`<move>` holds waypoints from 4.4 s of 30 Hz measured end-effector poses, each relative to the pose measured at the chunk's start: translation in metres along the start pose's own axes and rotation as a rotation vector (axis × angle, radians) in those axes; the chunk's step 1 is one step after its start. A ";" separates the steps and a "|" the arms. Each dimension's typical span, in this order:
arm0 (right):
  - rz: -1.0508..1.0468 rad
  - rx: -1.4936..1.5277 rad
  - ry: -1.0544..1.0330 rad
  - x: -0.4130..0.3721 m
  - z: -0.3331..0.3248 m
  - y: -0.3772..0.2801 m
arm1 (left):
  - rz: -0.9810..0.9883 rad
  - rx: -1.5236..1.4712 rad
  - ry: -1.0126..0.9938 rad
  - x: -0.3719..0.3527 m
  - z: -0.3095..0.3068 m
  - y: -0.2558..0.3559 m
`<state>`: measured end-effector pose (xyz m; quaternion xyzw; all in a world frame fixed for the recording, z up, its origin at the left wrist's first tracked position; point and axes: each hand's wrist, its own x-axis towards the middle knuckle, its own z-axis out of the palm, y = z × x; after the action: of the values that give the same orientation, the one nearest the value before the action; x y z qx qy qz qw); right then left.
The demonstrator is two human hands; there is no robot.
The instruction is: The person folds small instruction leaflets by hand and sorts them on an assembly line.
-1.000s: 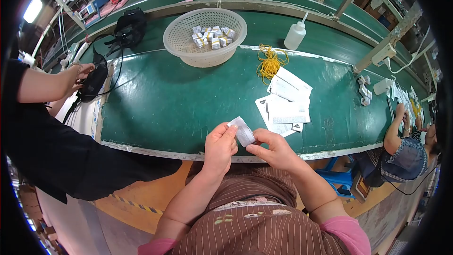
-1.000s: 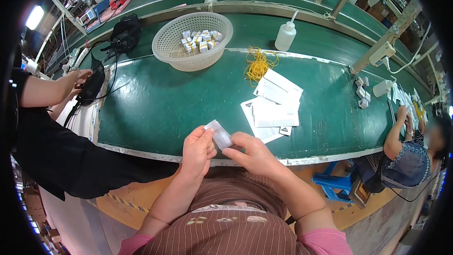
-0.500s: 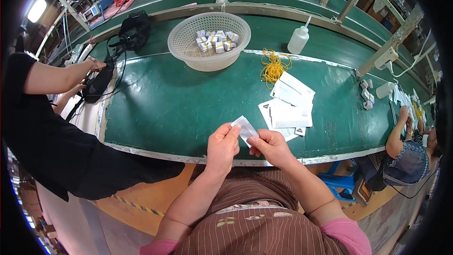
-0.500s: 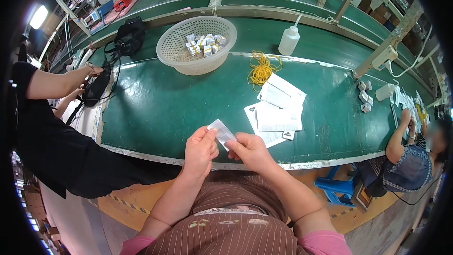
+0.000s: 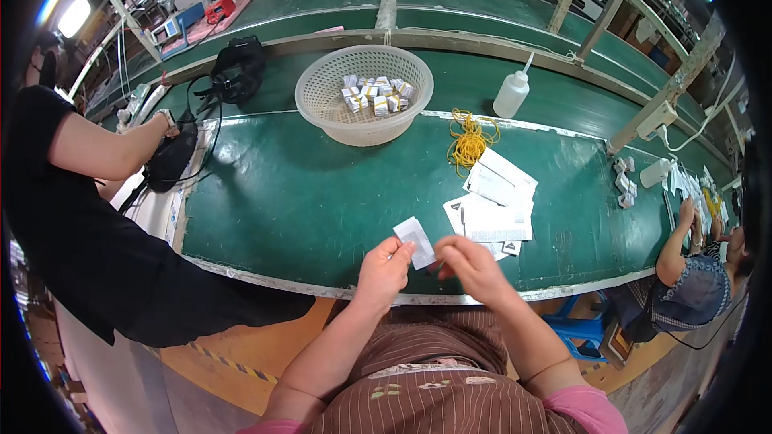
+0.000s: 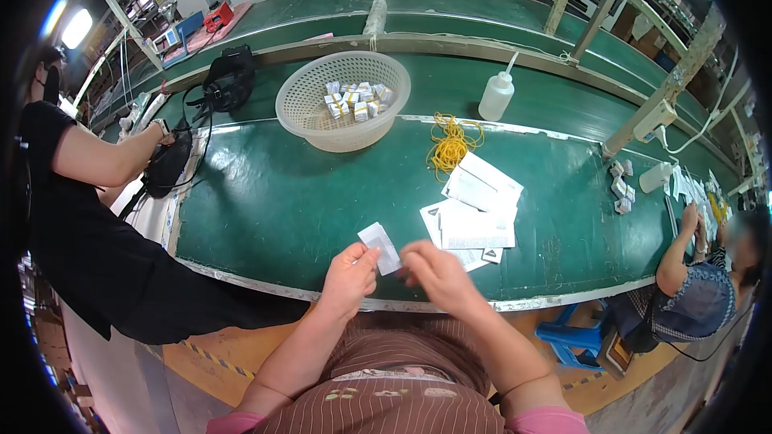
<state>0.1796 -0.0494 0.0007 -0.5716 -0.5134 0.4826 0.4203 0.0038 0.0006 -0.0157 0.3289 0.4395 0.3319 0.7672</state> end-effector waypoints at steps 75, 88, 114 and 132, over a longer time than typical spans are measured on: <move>-0.492 -0.509 0.283 -0.002 0.002 -0.021 | -0.193 -0.425 -0.378 -0.004 -0.004 0.003; -0.811 -0.923 0.220 -0.006 0.032 -0.018 | -0.202 -0.350 0.004 -0.007 0.018 -0.007; -0.553 -0.676 -0.265 0.007 -0.018 -0.022 | -0.435 -0.188 -0.567 -0.008 0.000 0.019; -0.204 -1.101 0.289 0.007 -0.091 0.059 | -0.226 -0.185 -0.104 -0.008 0.006 -0.021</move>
<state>0.2800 -0.0478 -0.0413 -0.7139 -0.6788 0.0182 0.1711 0.0104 -0.0192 -0.0269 0.2221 0.4008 0.2651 0.8484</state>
